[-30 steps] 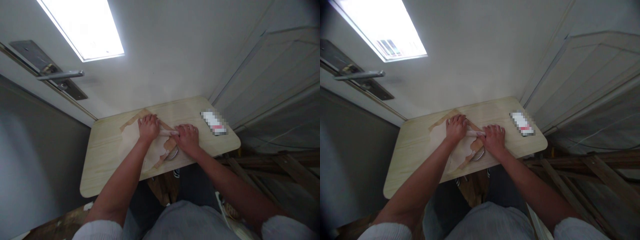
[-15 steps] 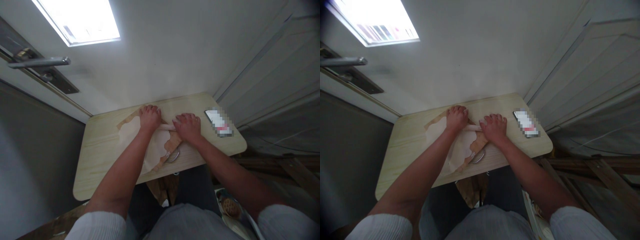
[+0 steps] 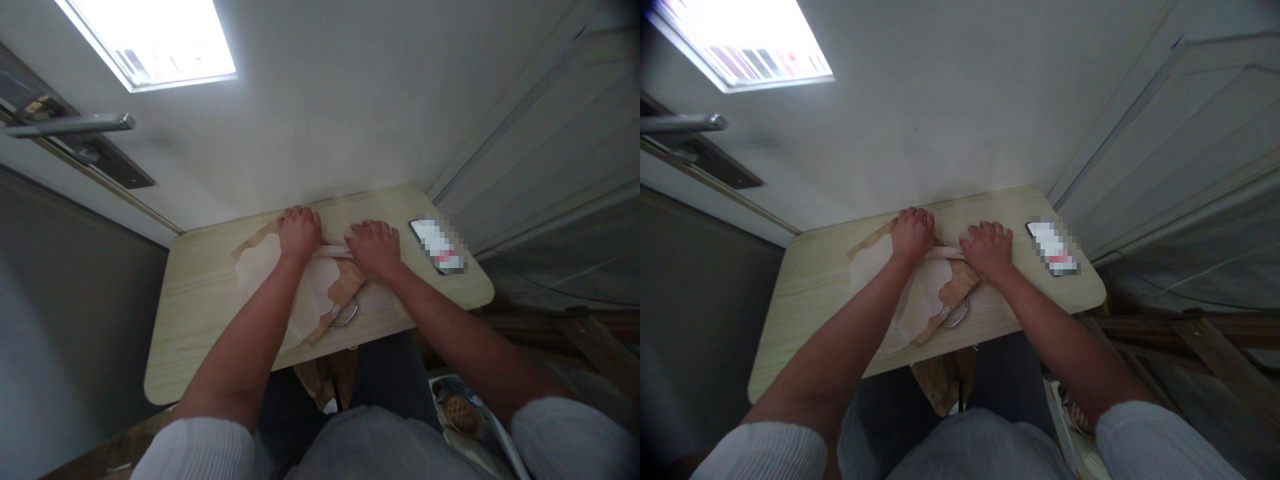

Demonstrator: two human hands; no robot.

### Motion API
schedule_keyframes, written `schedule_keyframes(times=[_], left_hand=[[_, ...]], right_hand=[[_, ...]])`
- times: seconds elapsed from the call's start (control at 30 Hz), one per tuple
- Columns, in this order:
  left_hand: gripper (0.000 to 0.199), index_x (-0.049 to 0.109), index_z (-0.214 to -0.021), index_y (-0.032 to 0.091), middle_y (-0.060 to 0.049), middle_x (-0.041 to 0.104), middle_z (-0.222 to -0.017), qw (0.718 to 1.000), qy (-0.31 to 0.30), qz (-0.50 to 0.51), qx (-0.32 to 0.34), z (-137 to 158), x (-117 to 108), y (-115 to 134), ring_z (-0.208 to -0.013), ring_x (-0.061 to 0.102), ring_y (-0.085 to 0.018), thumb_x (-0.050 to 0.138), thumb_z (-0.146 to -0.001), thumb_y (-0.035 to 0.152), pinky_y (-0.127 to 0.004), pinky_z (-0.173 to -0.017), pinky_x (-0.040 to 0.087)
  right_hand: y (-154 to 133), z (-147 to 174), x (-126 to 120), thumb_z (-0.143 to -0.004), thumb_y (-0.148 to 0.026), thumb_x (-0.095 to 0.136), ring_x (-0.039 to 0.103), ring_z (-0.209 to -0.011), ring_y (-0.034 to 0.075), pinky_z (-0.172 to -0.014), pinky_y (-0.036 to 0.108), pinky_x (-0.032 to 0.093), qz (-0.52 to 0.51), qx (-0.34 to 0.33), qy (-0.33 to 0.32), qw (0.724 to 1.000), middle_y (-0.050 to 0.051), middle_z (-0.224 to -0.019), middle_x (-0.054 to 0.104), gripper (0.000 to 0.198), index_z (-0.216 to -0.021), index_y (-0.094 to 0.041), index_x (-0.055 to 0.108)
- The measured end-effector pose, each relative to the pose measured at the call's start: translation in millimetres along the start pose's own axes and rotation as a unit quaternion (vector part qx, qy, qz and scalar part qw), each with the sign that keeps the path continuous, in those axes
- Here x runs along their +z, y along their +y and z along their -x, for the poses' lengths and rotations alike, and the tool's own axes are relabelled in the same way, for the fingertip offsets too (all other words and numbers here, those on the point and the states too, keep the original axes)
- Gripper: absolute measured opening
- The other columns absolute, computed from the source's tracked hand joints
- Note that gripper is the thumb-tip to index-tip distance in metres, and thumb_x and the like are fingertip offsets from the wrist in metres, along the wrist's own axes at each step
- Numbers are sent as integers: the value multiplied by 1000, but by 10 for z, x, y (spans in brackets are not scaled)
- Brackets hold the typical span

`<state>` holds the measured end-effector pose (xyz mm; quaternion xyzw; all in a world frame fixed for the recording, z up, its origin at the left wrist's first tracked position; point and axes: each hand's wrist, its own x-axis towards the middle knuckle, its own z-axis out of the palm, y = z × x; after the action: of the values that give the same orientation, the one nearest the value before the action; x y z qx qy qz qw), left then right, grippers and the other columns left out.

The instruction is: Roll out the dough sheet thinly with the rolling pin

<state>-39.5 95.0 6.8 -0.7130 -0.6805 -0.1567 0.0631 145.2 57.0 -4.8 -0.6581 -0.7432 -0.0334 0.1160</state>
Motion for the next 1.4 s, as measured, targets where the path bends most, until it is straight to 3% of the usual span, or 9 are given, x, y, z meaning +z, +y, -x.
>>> schedule_keyframes(times=[0.2, 0.37, 0.7, 1.13, 1.4], left_hand=[[41, 65, -114, 20, -13, 65, -120, 1000, -24, 10, -2, 236, -56, -18, -115, 53, -32, 29, -101, 36, -48, -92, 42], [40, 58, -129, 25, -10, 57, -140, 999, -19, 24, -16, 487, -139, -8, -127, 48, -32, 32, -101, 37, -56, -104, 36], [51, 49, -141, 24, -8, 45, -154, 999, -28, 0, -31, 1104, -283, 2, -143, 35, -30, 23, -103, 45, -58, -116, 27], [41, 58, -129, 28, -10, 59, -138, 999, -9, 28, -32, 607, -149, -70, -129, 48, -31, 30, -101, 41, -60, -111, 30], [43, 60, -128, 23, -11, 61, -132, 1000, -16, 22, -12, 271, -78, -141, -126, 49, -32, 30, -101, 41, -55, -107, 33]], right_hand=[[-46, 200, -37, -100, -50, 37, 45, -124, 32, -102, 50, 27, -3, 0, 4, 1000, 11, -136, 60, 46, -124, -24, 67], [-82, 425, -65, -101, -49, 35, 43, -128, 33, -106, 54, 23, -8, -8, 9, 1000, 11, -140, 58, 46, -126, -24, 65], [-115, 843, -73, -101, -54, 34, 33, -138, 35, -112, 63, 16, -33, -23, 39, 998, 10, -148, 51, 51, -133, -24, 59], [-209, 282, 58, -101, -48, 37, 40, -129, 33, -108, 60, 19, -24, -1, 66, 998, 12, -138, 58, 44, -120, -22, 66], [-227, -125, 134, -99, -45, 38, 44, -123, 33, -107, 58, 20, -23, 0, 66, 998, 13, -131, 62, 43, -117, -21, 68]])
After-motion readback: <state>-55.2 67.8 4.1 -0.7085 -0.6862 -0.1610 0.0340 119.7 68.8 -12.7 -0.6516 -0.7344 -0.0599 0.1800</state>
